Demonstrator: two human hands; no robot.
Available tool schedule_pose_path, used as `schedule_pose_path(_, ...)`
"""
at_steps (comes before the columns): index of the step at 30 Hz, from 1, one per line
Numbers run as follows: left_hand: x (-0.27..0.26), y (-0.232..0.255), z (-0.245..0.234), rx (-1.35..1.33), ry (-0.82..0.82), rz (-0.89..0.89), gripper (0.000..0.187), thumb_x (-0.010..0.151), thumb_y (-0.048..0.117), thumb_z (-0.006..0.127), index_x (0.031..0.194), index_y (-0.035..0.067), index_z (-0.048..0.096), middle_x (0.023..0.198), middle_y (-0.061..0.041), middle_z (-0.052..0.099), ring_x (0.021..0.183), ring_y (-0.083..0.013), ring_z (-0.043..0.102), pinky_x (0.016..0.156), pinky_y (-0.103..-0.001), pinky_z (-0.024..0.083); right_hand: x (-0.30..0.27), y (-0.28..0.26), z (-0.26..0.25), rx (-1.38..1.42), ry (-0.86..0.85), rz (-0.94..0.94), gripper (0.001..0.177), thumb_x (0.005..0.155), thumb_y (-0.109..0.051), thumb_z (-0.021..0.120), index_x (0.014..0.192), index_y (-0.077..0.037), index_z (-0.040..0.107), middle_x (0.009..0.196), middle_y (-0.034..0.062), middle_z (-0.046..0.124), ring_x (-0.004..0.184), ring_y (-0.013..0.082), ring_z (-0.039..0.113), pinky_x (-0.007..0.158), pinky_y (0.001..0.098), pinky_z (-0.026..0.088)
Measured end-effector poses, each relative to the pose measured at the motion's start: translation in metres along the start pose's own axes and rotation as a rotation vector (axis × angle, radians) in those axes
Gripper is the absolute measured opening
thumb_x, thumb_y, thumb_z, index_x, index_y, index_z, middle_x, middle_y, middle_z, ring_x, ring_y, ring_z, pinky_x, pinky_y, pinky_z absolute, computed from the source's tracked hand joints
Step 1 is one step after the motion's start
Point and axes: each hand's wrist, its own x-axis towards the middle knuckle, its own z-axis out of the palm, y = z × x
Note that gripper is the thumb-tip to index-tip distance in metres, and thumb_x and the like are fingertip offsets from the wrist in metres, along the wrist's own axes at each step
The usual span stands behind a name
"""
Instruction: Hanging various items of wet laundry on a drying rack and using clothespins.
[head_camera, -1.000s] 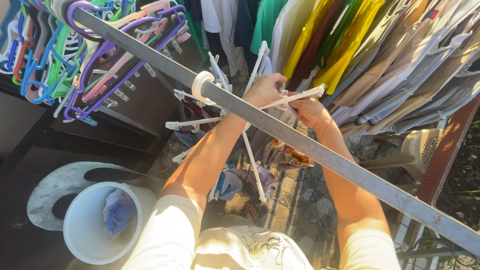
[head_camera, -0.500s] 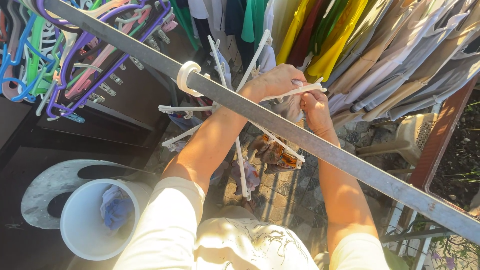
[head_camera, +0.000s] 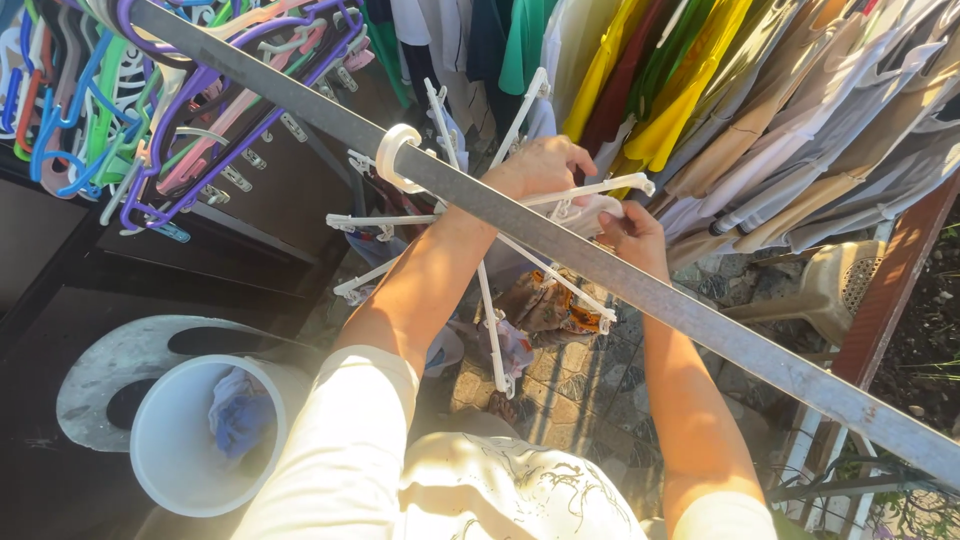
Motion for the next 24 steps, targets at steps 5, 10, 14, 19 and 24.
schedule_pose_path(5, -0.005, -0.004, 0.001, -0.311, -0.276, -0.248, 0.031, 0.069, 0.014, 0.088, 0.098, 0.009, 0.083, 0.083, -0.008, 0.079, 0.078, -0.0177, 0.072, 0.071, -0.033, 0.054, 0.017, 0.009, 0.025, 0.182, 0.072, -0.120, 0.041, 0.092, -0.005, 0.080, 0.116, 0.008, 0.049, 0.096, 0.0141, 0.070, 0.081, 0.0222, 0.072, 0.068, 0.0339, 0.061)
schedule_pose_path(10, -0.010, 0.006, -0.004, -0.076, -0.249, -0.344, 0.027, 0.071, 0.010, 0.078, 0.096, 0.011, 0.084, 0.083, -0.005, 0.079, 0.075, -0.0136, 0.073, 0.069, -0.031, 0.056, -0.014, -0.044, 0.011, 0.262, 0.187, 0.311, 0.073, 0.089, -0.003, 0.084, 0.142, 0.015, 0.037, 0.107, 0.0230, 0.070, 0.089, 0.0253, 0.076, 0.071, 0.0340, 0.064)
schedule_pose_path(14, -0.010, 0.004, 0.008, -0.515, -0.247, -0.399, 0.019, 0.080, 0.017, 0.077, 0.095, 0.005, 0.077, 0.084, -0.007, 0.075, 0.075, -0.0134, 0.069, 0.067, -0.030, 0.053, -0.040, -0.088, 0.008, -0.369, 0.363, -0.110, 0.086, 0.080, -0.003, 0.089, 0.149, 0.000, 0.038, 0.132, 0.0144, 0.057, 0.106, 0.0231, 0.065, 0.081, 0.0290, 0.061)
schedule_pose_path(19, 0.001, -0.004, 0.015, -0.610, -0.241, -0.442, 0.018, 0.085, 0.019, 0.074, 0.091, 0.003, 0.077, 0.084, -0.008, 0.075, 0.074, -0.0128, 0.068, 0.065, -0.027, 0.053, -0.011, -0.077, -0.018, 0.024, 0.018, -0.326, 0.067, 0.094, 0.001, 0.077, 0.156, -0.005, 0.050, 0.140, 0.0039, 0.065, 0.120, 0.0106, 0.061, 0.101, 0.0233, 0.055)
schedule_pose_path(24, -0.002, 0.011, 0.006, -0.646, -0.158, -0.404, 0.016, 0.072, 0.007, 0.086, 0.085, 0.001, 0.078, 0.078, -0.009, 0.075, 0.069, -0.0159, 0.068, 0.061, -0.032, 0.053, -0.032, -0.106, -0.022, 0.054, -0.025, -0.258, 0.058, 0.089, 0.002, 0.078, 0.143, -0.005, 0.058, 0.118, 0.0026, 0.071, 0.104, 0.0071, 0.066, 0.091, 0.0219, 0.057)
